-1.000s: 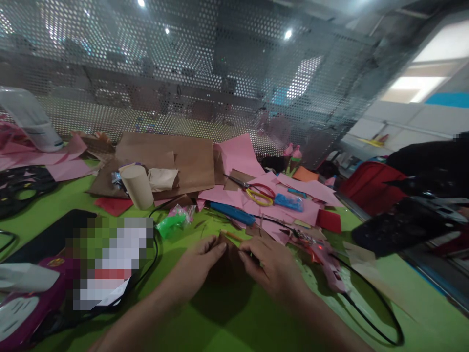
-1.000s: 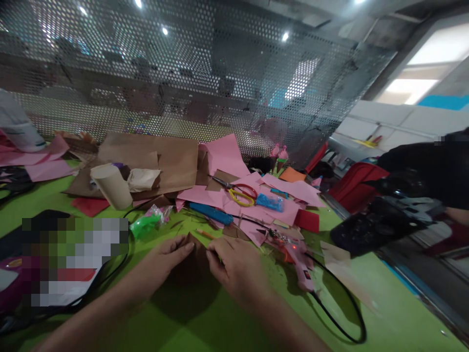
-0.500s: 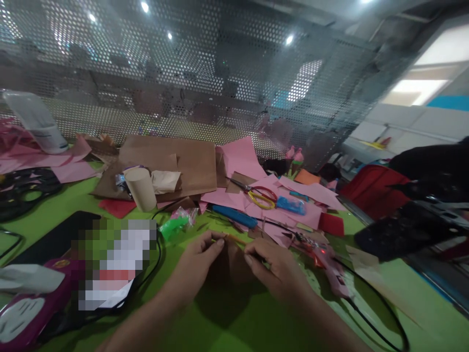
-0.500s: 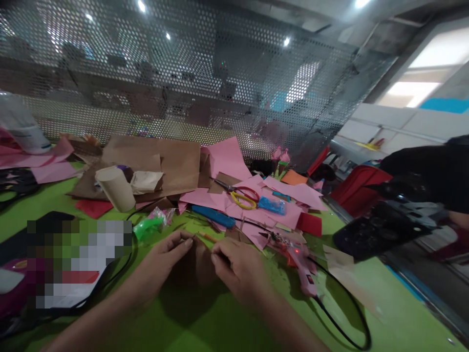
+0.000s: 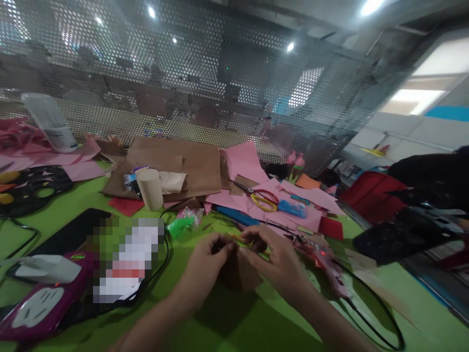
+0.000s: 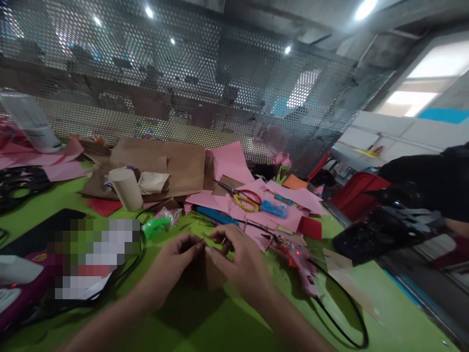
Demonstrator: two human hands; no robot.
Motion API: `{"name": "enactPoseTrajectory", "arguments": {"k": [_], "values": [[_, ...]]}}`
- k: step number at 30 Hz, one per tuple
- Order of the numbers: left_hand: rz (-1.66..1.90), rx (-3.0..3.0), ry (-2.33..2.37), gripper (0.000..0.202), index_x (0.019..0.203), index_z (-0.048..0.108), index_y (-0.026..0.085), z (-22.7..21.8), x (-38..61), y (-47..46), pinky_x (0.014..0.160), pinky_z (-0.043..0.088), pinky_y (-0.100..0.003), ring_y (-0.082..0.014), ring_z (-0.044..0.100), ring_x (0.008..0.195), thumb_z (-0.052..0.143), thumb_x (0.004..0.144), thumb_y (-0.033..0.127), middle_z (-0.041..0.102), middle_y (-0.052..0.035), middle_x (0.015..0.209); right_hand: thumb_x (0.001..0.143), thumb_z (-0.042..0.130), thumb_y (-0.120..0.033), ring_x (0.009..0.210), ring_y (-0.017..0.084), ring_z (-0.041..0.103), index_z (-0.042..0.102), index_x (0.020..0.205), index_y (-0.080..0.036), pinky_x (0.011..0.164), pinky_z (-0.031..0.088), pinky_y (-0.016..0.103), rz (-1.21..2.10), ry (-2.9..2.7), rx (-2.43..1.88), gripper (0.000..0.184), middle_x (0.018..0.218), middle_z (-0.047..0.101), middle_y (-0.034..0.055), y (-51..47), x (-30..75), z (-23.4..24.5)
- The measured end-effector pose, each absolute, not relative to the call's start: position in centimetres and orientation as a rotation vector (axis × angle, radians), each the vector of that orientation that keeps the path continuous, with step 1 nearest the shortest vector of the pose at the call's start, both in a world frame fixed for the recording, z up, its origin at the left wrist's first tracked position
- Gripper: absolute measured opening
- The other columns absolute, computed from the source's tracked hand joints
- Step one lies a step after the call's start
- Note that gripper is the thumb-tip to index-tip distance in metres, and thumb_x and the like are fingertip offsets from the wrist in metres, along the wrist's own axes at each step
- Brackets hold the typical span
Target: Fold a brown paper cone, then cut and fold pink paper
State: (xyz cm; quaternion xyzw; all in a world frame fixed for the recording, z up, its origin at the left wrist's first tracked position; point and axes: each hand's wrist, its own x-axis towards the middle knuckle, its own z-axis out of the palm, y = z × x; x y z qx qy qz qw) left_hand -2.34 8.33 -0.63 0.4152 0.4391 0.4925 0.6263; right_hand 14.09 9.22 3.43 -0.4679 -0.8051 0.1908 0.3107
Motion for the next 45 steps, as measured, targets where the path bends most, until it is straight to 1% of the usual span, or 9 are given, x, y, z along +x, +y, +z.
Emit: {"name": "enactPoseTrajectory", "arguments": {"k": [3, 6, 11, 19, 25, 29, 33, 35, 45], "values": [[1.142, 1.056, 1.032, 0.009, 0.074, 0.062, 0.018, -0.6, -2.3, 8.3, 0.069, 0.041, -0.026, -0.0177, 0.055, 0.075, 0.062, 0.075, 0.026, 0.062, 0.0000, 0.074, 0.082, 0.069, -0.031, 0.069, 0.015, 0.058, 0.061, 0.083, -0.019, 0.059, 0.043, 0.024, 0.505, -2.138, -1.325, 0.014, 0.077, 0.065, 0.0003, 9.8, 13.4, 3.8], [1.132, 1.095, 1.047, 0.011, 0.074, 0.063, 0.018, -0.7, -2.4, 8.3, 0.068, 0.040, -0.026, -0.0176, 0.054, 0.073, 0.060, 0.076, 0.028, 0.062, -0.0002, 0.074, 0.082, 0.065, -0.025, 0.064, 0.014, 0.057, 0.061, 0.073, -0.019, 0.058, 0.040, 0.023, 0.595, -2.125, -1.347, 0.012, 0.067, 0.063, -0.0022, 10.4, 13.0, 3.7], [1.153, 1.109, 1.024, 0.013, 0.075, 0.064, 0.017, -1.1, -2.4, 8.6, 0.066, 0.039, -0.026, -0.0170, 0.053, 0.072, 0.059, 0.075, 0.030, 0.062, -0.0001, 0.074, 0.084, 0.059, -0.022, 0.065, 0.014, 0.058, 0.061, 0.075, -0.019, 0.059, 0.041, 0.023, 0.658, -2.070, -1.340, 0.010, 0.068, 0.064, -0.0020, 10.8, 13.0, 3.0], [1.126, 1.129, 1.036, 0.011, 0.072, 0.061, 0.017, -1.0, -2.1, 8.5, 0.063, 0.038, -0.024, -0.0153, 0.050, 0.068, 0.058, 0.074, 0.028, 0.058, 0.0016, 0.068, 0.084, 0.056, -0.017, 0.065, 0.014, 0.056, 0.060, 0.075, -0.019, 0.059, 0.037, 0.024, 0.391, -2.164, -1.321, 0.010, 0.071, 0.063, -0.0003, 9.9, 13.3, 2.4], [1.121, 1.160, 1.048, 0.012, 0.068, 0.059, 0.018, -1.0, -2.0, 8.6, 0.059, 0.037, -0.023, -0.0145, 0.051, 0.064, 0.056, 0.077, 0.026, 0.057, 0.0026, 0.064, 0.089, 0.051, -0.019, 0.059, 0.012, 0.054, 0.062, 0.077, -0.019, 0.056, 0.038, 0.023, 0.625, -2.083, -1.294, 0.016, 0.066, 0.061, -0.0023, 10.2, 13.7, 1.9], [1.163, 1.187, 1.116, 0.010, 0.068, 0.061, 0.018, -1.4, -2.0, 8.8, 0.062, 0.040, -0.025, -0.0157, 0.054, 0.067, 0.057, 0.076, 0.023, 0.061, 0.0019, 0.066, 0.089, 0.053, -0.022, 0.064, 0.013, 0.057, 0.065, 0.083, -0.019, 0.059, 0.042, 0.023, 0.716, -2.039, -1.268, 0.013, 0.071, 0.064, -0.0015, 10.3, 13.9, 1.9], [1.194, 1.176, 1.086, 0.010, 0.078, 0.067, 0.018, -1.6, -1.9, 8.8, 0.070, 0.046, -0.026, -0.0182, 0.062, 0.077, 0.057, 0.075, 0.018, 0.069, -0.0005, 0.077, 0.083, 0.062, -0.019, 0.072, 0.016, 0.060, 0.063, 0.084, -0.019, 0.065, 0.044, 0.026, 0.526, -2.060, -1.250, 0.002, 0.079, 0.065, 0.0005, 10.0, 13.9, 2.2], [1.213, 1.163, 1.086, 0.012, 0.081, 0.069, 0.019, -1.7, -1.9, 8.8, 0.075, 0.047, -0.028, -0.0192, 0.064, 0.082, 0.059, 0.075, 0.018, 0.072, -0.0015, 0.082, 0.083, 0.063, -0.016, 0.074, 0.017, 0.060, 0.062, 0.082, -0.019, 0.066, 0.044, 0.027, 0.414, -2.097, -1.227, 0.003, 0.079, 0.064, 0.0014, 9.9, 13.9, 2.3], [1.184, 1.070, 1.067, 0.010, 0.078, 0.071, 0.019, -1.3, -2.0, 8.5, 0.071, 0.047, -0.027, -0.0190, 0.063, 0.078, 0.062, 0.077, 0.023, 0.071, -0.0011, 0.078, 0.091, 0.058, -0.019, 0.083, 0.021, 0.063, 0.066, 0.093, -0.020, 0.073, 0.044, 0.032, -0.072, -2.260, -1.107, 0.009, 0.090, 0.071, 0.0046, 9.4, 14.1, 1.5]]}}
